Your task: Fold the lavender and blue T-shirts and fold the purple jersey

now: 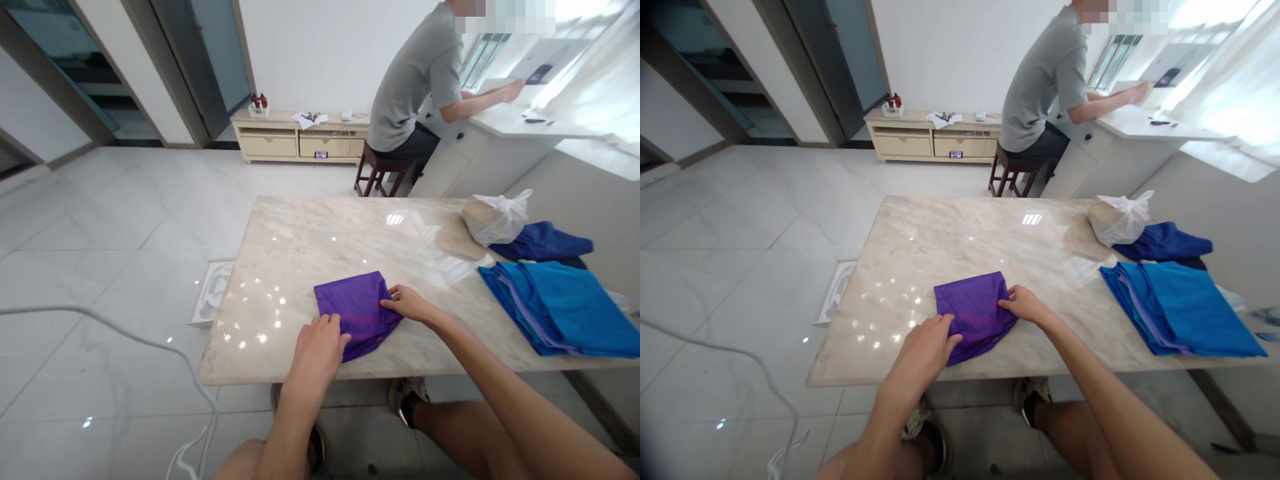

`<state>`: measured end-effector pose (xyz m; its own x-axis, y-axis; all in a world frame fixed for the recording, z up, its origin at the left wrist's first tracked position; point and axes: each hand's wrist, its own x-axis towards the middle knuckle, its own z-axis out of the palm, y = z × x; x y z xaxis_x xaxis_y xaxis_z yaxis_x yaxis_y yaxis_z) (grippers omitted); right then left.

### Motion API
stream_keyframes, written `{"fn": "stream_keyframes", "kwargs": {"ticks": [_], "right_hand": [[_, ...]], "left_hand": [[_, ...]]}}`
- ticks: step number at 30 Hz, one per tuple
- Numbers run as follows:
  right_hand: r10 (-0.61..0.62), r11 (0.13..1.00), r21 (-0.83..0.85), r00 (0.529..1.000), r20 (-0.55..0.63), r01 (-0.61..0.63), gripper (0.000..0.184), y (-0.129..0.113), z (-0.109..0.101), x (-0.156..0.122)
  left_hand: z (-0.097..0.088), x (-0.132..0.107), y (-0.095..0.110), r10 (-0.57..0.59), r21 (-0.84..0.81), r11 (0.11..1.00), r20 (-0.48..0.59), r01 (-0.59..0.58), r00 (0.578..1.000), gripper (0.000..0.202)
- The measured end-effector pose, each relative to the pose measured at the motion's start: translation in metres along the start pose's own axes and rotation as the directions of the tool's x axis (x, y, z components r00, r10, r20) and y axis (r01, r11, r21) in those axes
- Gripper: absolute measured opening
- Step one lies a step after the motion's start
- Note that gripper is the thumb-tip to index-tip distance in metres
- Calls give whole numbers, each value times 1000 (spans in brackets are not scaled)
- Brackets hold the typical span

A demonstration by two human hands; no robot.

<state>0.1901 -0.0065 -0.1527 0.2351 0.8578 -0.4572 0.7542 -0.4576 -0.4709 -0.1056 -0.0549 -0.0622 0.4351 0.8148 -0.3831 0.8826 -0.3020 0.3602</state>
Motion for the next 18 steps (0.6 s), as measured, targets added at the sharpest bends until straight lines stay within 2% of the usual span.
{"fn": "stream_keyframes", "kwargs": {"ticks": [2,5,8,11,13,18], "right_hand": [[21,1000,21,1000,17,-21,24,-1,-3,-2],[-18,1000,-23,999,35,19,19,-2,-8,-7],[-96,994,-51,995,5,96,29,-5,-10,-13],[-141,988,-66,989,-45,138,25,-11,-8,-20],[-133,988,-84,990,-50,128,25,-16,-7,-24],[-157,981,-118,987,-35,152,40,-28,-9,-31]], "left_hand": [[1,2,7,0,16,1000,-6,0,1000,29],[2,7,18,2,20,1000,-27,-2,1000,31],[5,9,30,1,45,999,-57,2,998,31],[8,11,38,23,31,999,-85,-20,996,29],[11,12,40,36,5,999,-93,-36,995,28],[13,18,33,75,8,997,-141,-75,987,30]]}}
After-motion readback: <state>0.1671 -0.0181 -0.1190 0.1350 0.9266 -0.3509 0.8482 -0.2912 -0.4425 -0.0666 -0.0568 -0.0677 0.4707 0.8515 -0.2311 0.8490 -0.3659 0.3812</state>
